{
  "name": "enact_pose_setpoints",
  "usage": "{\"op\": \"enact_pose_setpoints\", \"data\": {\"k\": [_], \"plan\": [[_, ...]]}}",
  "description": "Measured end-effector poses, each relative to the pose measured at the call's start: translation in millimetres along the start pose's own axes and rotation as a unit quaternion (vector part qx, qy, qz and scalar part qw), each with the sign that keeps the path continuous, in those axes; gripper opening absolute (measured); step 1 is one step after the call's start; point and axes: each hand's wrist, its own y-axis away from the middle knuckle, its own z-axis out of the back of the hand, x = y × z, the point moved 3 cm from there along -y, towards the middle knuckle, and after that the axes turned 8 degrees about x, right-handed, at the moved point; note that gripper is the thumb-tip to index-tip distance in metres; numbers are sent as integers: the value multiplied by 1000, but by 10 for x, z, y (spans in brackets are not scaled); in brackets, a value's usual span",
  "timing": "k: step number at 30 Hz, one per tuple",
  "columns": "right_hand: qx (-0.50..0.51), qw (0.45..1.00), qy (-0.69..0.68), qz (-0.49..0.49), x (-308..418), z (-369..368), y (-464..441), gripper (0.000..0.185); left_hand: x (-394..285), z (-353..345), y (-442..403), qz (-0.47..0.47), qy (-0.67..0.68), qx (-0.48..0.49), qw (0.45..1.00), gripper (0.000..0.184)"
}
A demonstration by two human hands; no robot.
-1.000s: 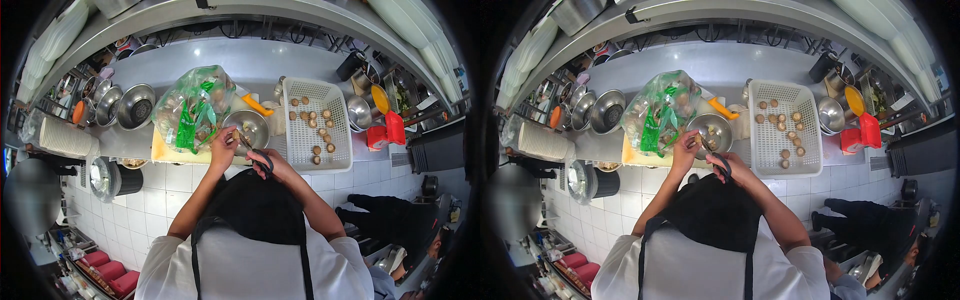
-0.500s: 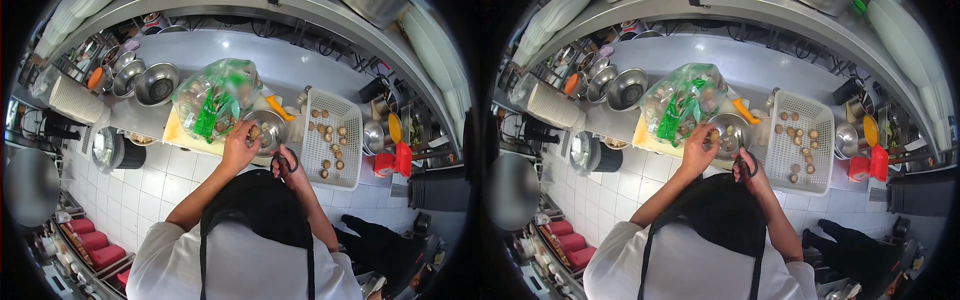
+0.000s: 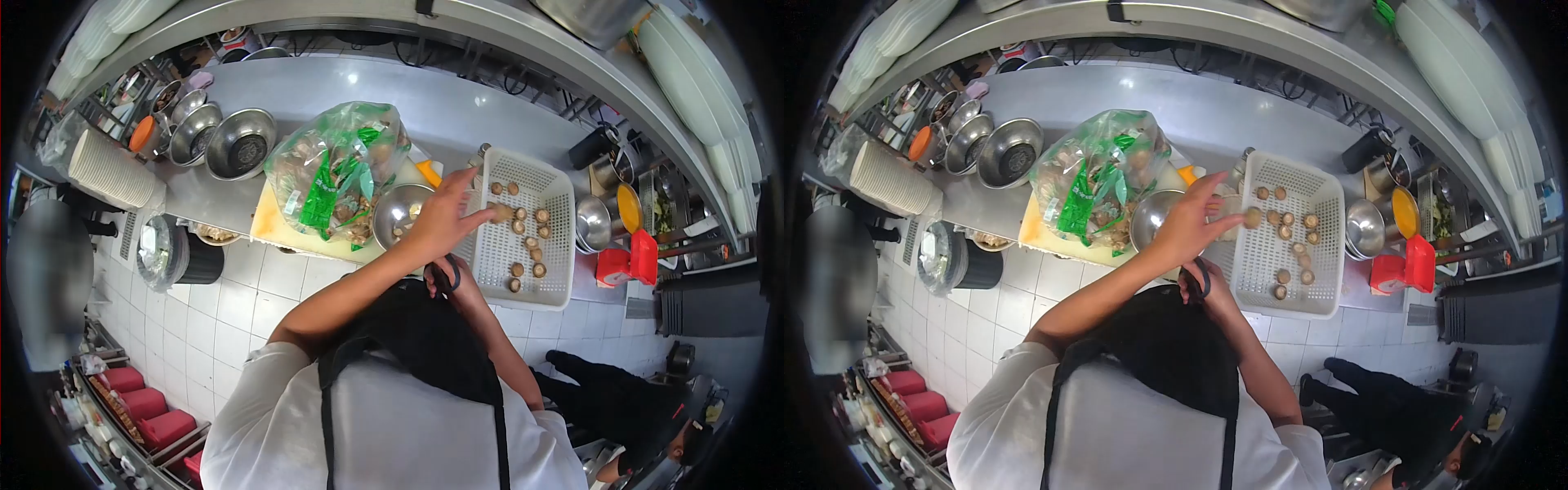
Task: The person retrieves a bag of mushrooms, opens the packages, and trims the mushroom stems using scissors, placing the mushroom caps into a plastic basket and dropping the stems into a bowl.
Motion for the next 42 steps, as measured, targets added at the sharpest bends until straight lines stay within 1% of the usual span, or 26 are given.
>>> {"op": "enact_pose_setpoints", "data": {"k": [3, 6, 8, 9, 11, 13, 14, 15, 16, 18, 21, 22, 27, 30, 33, 34, 35, 37, 39, 42], "plan": [[-12, 999, 31, 16, 123, -14, 101, 47, -165, 226, -35, -85, -158, -36, 983, 28], [-38, 998, 34, 19, 129, 66, 187, 46, 34, 743, 163, -117, -258, -106, 953, 20], [-72, 997, 31, 27, 102, 132, 219, 45, 108, 1153, 307, -28, -322, -168, 931, 10], [-88, 995, 28, 30, 94, 154, 233, 45, 235, 1291, 335, 26, -339, -97, 935, 11], [-89, 995, 26, 35, 113, 153, 245, 43, 694, 1564, 433, 142, -362, 33, 921, 15], [-76, 994, 51, 51, 83, 177, 196, 42, 1193, 1544, 444, 145, -409, 164, 886, 16], [-70, 994, 61, 52, 66, 170, 149, 41, 1156, 1491, 442, 137, -396, 155, 895, 16], [-65, 994, 71, 54, 56, 145, 113, 40, 1158, 1418, 416, 102, -413, 165, 890, 16], [-58, 994, 73, 53, 65, 94, 96, 39, 1446, 1293, 383, 106, -467, 160, 863, 17], [-52, 992, 93, 61, 39, 85, 57, 36, 1306, 1247, 360, 68, -491, 262, 828, 14], [-54, 992, 99, 55, 49, 43, 62, 37, 1654, 1168, 337, 62, -496, 182, 847, 21], [-43, 989, 125, 64, 91, 31, 68, 36, 1617, 1167, 347, 65, -501, 173, 845, 23], [-57, 989, 110, 84, 23, 146, 23, 34, 1601, 1190, 379, 57, -513, 131, 847, 33], [-63, 986, 129, 79, 37, 153, 31, 34, 1508, 1183, 403, 64, -540, 123, 830, 28], [-71, 980, 169, 76, 105, 71, 51, 33, 1499, 1247, 443, 28, -475, 74, 877, 22], [-67, 979, 178, 74, 104, 71, 40, 33, 1408, 1284, 453, 31, -441, 8, 897, 18], [-65, 977, 187, 74, 107, 82, 30, 33, 1271, 1324, 464, 43, -416, -24, 908, 16], [-64, 976, 201, 57, 109, 118, 18, 31, 1036, 1415, 492, 62, -361, -79, 927, 13], [-61, 975, 204, 58, 109, 116, 14, 30, 1085, 1464, 543, 49, -339, -149, 928, 16], [-58, 975, 210, 45, 55, 157, -1, 34, 901, 1587, 625, 139, -189, -189, 953, 19]]}}
